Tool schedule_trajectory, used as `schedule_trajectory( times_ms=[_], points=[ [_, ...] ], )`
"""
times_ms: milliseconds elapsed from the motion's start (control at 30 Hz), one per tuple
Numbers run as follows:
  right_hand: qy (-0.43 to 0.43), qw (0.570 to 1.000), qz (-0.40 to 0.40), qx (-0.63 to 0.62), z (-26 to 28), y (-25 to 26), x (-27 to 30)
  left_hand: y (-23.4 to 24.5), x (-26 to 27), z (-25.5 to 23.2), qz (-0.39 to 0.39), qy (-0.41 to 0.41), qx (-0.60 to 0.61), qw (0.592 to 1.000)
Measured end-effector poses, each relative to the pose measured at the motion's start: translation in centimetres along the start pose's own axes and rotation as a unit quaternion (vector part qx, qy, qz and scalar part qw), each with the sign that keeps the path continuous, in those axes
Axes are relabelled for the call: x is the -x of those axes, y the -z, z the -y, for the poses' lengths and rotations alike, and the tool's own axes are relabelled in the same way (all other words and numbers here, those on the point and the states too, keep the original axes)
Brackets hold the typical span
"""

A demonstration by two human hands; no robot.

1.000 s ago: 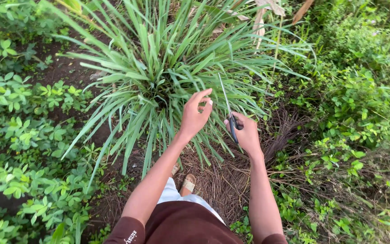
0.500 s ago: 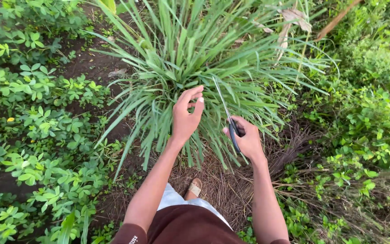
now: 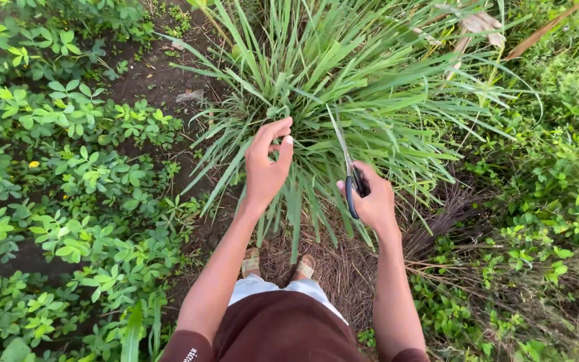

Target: Trimming leaves from a lemongrass plant using a pair of scissors.

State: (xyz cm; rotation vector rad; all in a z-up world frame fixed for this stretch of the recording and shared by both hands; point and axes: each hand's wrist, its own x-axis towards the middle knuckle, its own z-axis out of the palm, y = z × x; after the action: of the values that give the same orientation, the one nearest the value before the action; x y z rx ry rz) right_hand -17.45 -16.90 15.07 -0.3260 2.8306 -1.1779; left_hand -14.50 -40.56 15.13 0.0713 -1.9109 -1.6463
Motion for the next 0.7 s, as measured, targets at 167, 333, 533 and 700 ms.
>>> schedule_trajectory(
  times_ms=[167, 333, 533, 700],
  points=[
    [0.002, 0.999, -0.025, 0.029, 2.3, -0.9, 0.9, 2.7, -0.8, 0.7, -0.004, 0.005, 0.004, 1.0],
    [0.006, 0.999, -0.027, 0.044, 4.9, -1.4, 2.1, 3.9, -1.2, 2.2, 0.0, 0.01, 0.014, 1.0],
    [0.042, 0.996, -0.023, 0.08, 6.3, -2.0, 3.7, 4.5, -1.1, 2.6, 0.02, 0.014, -0.038, 0.999],
    [0.045, 0.993, -0.019, 0.111, 7.1, -2.2, 4.6, 4.0, -0.5, 3.2, 0.029, 0.022, -0.046, 0.998]
  ],
)
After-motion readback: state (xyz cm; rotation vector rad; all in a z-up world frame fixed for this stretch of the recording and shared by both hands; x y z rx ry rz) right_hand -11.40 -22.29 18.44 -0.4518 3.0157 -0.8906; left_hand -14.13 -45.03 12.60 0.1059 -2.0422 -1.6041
